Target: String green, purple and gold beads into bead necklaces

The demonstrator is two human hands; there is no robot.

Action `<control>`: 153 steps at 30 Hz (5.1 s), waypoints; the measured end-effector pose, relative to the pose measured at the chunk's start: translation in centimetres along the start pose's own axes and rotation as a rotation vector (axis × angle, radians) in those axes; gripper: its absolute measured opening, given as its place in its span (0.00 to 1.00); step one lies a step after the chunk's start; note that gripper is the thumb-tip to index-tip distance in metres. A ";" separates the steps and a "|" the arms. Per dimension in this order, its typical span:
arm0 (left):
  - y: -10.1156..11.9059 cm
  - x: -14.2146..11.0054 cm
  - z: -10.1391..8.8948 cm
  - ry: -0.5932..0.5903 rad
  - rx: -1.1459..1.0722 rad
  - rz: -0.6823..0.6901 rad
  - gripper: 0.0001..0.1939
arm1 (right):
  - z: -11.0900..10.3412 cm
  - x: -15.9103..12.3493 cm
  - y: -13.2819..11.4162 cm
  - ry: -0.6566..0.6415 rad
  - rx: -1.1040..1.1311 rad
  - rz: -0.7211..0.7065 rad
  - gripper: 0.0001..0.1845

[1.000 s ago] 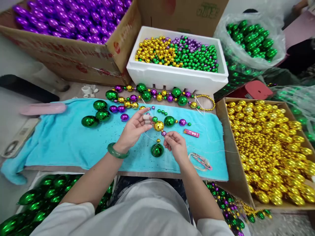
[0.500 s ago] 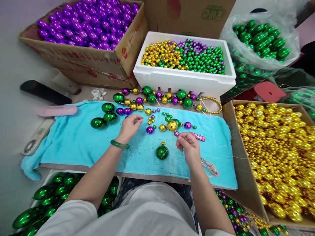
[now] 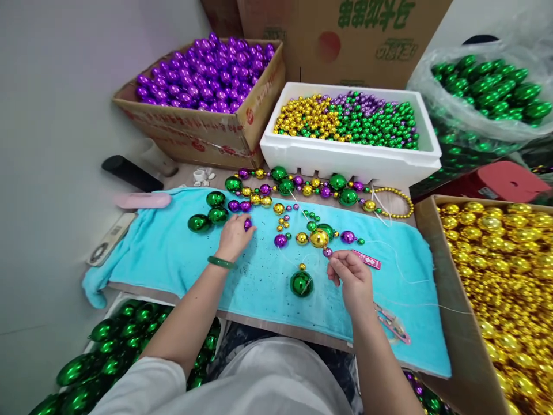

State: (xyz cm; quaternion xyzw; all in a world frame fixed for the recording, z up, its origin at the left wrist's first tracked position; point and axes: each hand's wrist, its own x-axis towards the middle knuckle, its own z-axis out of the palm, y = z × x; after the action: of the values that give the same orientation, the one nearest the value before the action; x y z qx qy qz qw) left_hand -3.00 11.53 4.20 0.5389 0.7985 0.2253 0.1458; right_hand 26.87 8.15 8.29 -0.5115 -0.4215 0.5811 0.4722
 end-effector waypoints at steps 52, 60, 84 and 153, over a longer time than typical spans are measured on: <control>8.0 -6.2 -5.4 -0.414 -1.731 0.031 0.27 | 1.6 -0.7 1.7 -0.241 -0.036 0.105 0.15; 8.6 -7.3 -5.7 -0.523 -1.455 0.259 0.29 | 1.6 -0.5 1.9 -0.266 -0.009 0.087 0.16; 4.1 0.4 2.2 -0.192 -0.393 0.029 0.10 | 0.4 -0.7 0.4 -0.172 0.067 0.053 0.14; 6.7 -3.7 -16.1 0.171 -1.028 0.406 0.04 | 16.2 2.7 -4.0 -0.712 -0.308 -0.197 0.07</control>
State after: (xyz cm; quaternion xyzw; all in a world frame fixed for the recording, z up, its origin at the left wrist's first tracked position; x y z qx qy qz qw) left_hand -3.95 6.95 21.39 0.5213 0.4749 0.6521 0.2783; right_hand 11.13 11.46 13.64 -0.2999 -0.6879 0.6042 0.2678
